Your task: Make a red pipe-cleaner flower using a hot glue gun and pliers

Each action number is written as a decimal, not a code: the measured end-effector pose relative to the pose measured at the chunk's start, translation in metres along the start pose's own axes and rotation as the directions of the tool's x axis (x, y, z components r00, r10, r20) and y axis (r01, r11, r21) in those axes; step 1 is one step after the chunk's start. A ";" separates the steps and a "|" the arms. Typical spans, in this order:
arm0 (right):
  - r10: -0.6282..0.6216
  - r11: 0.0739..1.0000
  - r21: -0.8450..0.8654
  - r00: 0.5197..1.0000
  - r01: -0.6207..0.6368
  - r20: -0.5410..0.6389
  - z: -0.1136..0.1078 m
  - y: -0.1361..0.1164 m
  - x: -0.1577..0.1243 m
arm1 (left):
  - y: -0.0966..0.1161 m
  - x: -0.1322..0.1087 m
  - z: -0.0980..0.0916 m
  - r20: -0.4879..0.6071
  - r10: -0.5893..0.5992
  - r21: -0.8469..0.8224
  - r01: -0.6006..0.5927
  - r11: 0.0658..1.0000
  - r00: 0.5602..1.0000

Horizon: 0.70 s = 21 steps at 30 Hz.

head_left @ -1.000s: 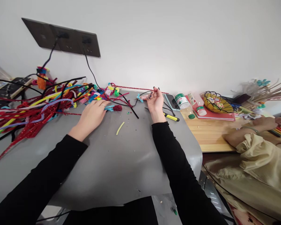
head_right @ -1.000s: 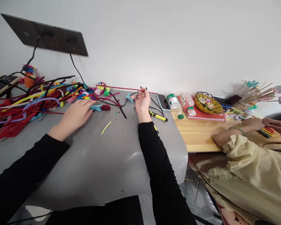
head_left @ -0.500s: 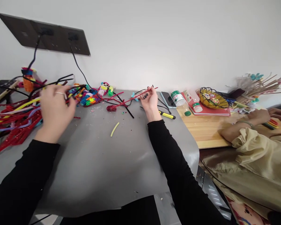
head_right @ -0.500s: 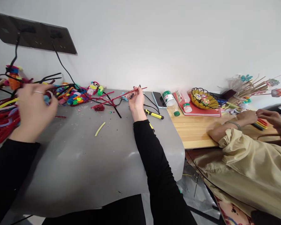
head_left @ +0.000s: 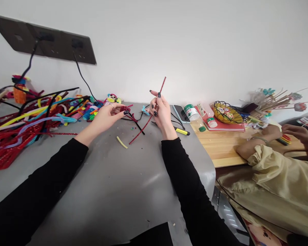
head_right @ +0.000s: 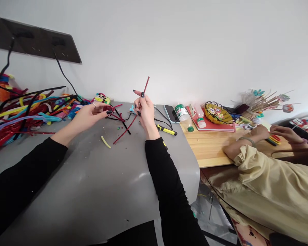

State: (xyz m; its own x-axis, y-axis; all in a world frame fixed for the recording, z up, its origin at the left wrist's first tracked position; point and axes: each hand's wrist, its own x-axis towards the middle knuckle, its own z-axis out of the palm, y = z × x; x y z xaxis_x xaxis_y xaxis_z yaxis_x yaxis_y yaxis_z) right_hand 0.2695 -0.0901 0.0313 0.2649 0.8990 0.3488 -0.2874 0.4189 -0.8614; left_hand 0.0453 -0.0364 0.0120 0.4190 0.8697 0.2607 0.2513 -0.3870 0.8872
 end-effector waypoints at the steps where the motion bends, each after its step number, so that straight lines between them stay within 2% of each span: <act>1: -0.041 0.998 -0.043 0.999 0.042 0.023 0.001 -0.002 -0.001 | 0.004 0.002 0.003 0.011 -0.016 -0.116 0.017 0.993 1.000; 3: -0.108 0.988 -0.109 0.993 0.111 0.037 0.001 -0.008 -0.002 | 0.007 0.005 0.011 0.060 -0.048 -0.341 0.066 0.938 0.997; 6: -0.188 0.971 -0.153 0.982 0.186 0.002 -0.007 -0.020 0.000 | 0.005 0.004 0.019 0.115 -0.092 -0.590 0.143 0.794 0.989; 10: -0.319 0.944 -0.099 0.947 0.314 -0.045 -0.037 -0.043 0.007 | 0.002 -0.002 0.020 0.201 -0.149 -0.741 0.250 0.624 0.968; 13: -0.421 0.895 -0.209 0.902 0.395 -0.099 -0.050 -0.055 0.007 | 0.005 -0.003 0.019 0.213 -0.197 -0.794 0.287 0.536 0.957; 15: -0.511 0.821 -0.355 0.853 0.446 -0.110 -0.044 -0.057 0.003 | 0.009 -0.003 0.020 0.211 -0.231 -0.830 0.299 0.471 0.950; 17: -0.583 0.719 -0.513 0.808 0.468 -0.081 -0.028 -0.055 -0.005 | 0.012 -0.004 0.021 0.217 -0.244 -0.856 0.304 0.417 0.945; 19: -0.582 0.627 -0.638 0.813 0.447 -0.003 -0.008 -0.049 -0.014 | 0.013 -0.005 0.022 0.215 -0.240 -0.872 0.297 0.389 0.947; 21: -0.512 0.559 -0.700 0.849 0.444 0.130 0.010 -0.042 -0.021 | 0.012 -0.007 0.022 0.195 -0.233 -0.886 0.273 0.376 0.953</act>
State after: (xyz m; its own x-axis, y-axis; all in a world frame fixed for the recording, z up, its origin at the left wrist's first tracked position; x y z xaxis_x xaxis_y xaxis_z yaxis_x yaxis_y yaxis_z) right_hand 0.2672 -0.1253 0.0636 0.2520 0.5657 0.7852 0.6015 0.5440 -0.5850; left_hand 0.0647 -0.0538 0.0126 0.5111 0.8589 -0.0324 -0.5638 0.3635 0.7416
